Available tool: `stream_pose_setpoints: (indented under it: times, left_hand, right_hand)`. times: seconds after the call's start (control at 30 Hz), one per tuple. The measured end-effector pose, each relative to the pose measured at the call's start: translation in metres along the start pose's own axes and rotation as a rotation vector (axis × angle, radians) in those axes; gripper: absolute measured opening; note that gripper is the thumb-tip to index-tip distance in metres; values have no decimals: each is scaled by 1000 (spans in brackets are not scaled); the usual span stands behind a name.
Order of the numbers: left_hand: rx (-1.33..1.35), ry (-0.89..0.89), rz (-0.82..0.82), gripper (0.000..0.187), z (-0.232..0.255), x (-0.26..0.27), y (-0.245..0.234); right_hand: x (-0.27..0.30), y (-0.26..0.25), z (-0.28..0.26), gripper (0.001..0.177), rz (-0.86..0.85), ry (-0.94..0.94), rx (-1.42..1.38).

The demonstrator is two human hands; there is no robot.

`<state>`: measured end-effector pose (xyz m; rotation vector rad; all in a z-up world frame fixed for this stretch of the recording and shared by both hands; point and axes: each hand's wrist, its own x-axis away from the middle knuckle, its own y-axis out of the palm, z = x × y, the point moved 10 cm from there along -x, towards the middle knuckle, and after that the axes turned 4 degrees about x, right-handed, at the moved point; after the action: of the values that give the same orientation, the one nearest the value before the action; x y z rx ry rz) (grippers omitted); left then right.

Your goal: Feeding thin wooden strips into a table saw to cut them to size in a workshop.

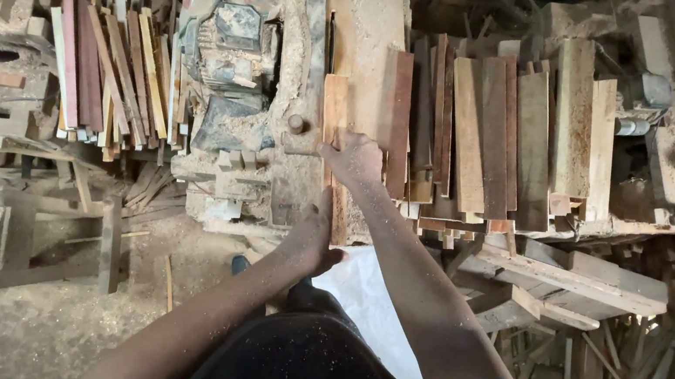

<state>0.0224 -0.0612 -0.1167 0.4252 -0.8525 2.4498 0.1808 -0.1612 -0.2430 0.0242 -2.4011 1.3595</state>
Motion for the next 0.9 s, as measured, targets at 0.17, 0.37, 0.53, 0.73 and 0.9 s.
stream_pose_setpoints:
  times: [0.17,0.37,0.53,0.73,0.9]
  left_hand:
    - [-63,-9,-20,100,-12,-14,9]
    - [-145,-19,-22,97,-17,-25,10]
    - [-168,-18,-33,98,-5,-25,-2]
    - [-183,-61,-72,95,-1,-29,-5]
    - [-220,-89,-92,104,-16,-45,3]
  right_hand:
    - [24,-45,-30,45,14,-1,18]
    - [27,-60,-43,42,10,-2,34]
    - [29,-67,-54,48,-1,-36,63]
    - [27,-73,-59,43,5,-18,2]
    - [31,-84,-70,39,13,18,-10]
